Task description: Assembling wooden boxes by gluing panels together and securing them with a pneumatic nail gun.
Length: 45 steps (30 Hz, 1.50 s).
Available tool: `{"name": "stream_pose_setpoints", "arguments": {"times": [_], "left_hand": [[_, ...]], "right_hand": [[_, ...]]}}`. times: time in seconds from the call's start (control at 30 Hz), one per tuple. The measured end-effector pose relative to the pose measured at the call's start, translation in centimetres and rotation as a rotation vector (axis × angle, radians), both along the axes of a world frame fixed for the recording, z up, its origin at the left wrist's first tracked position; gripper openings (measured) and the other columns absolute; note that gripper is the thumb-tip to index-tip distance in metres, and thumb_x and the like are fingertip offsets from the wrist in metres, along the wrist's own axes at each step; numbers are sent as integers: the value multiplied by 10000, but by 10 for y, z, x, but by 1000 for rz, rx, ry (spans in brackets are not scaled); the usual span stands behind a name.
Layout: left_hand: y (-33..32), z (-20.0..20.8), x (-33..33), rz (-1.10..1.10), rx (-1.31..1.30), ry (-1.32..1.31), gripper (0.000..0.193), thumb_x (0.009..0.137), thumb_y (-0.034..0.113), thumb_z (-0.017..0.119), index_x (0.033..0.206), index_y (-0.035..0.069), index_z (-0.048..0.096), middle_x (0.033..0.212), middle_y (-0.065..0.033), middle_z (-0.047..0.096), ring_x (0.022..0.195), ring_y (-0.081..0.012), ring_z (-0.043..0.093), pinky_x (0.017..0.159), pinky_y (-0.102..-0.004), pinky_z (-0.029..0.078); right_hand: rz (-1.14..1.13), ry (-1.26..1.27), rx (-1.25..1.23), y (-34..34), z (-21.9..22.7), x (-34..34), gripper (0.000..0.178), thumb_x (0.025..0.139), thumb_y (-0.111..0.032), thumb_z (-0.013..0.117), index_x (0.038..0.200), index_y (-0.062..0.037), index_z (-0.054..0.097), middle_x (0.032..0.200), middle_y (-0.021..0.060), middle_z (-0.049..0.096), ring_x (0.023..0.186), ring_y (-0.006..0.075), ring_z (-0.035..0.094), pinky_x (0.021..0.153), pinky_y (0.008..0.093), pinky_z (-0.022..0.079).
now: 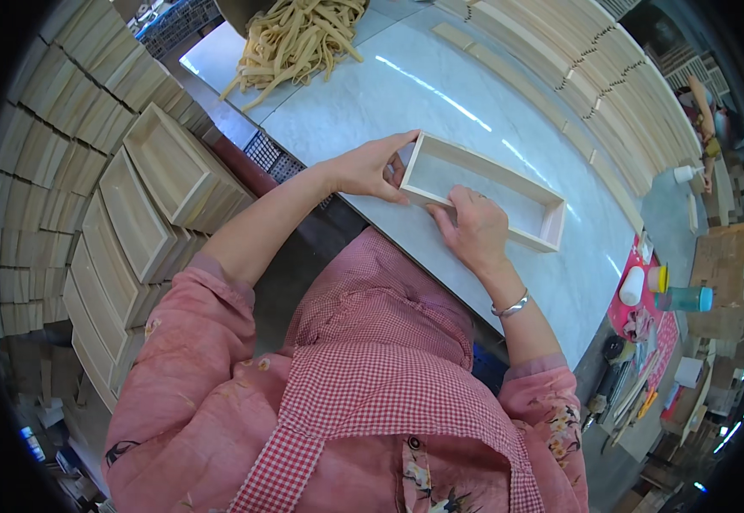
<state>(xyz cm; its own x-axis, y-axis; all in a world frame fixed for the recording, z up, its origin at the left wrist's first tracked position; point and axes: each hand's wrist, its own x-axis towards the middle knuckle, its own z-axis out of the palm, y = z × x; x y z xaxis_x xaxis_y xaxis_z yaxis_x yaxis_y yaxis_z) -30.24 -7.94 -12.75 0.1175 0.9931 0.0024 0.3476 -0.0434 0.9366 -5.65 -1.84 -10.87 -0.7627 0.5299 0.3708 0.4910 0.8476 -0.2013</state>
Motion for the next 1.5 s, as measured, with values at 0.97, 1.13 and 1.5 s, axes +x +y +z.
{"name": "stream_pose_setpoints", "arguments": {"times": [0.97,1.13,1.5], "left_hand": [[58,37,-25,270,-764,-682,684,866,445,777,1099,-162,566,914,-172,631,667,-150,631,657,-213,594],[55,35,-16,257,-665,-676,738,853,495,784,1094,-167,562,914,-175,629,674,-144,633,650,-208,593],[64,46,6,264,-730,-526,984,799,750,682,1037,-198,572,843,-196,639,532,-90,539,492,-168,518]], "right_hand": [[-458,658,-645,134,12,120,440,1035,-345,502,1181,31,678,1073,118,713,942,202,646,866,323,514],[-487,616,-724,120,30,126,426,1035,-339,519,1114,42,692,1009,110,696,924,191,648,849,308,520],[-566,507,-644,114,46,151,367,1002,-297,562,1007,36,718,851,95,692,741,177,641,675,299,540]]}}
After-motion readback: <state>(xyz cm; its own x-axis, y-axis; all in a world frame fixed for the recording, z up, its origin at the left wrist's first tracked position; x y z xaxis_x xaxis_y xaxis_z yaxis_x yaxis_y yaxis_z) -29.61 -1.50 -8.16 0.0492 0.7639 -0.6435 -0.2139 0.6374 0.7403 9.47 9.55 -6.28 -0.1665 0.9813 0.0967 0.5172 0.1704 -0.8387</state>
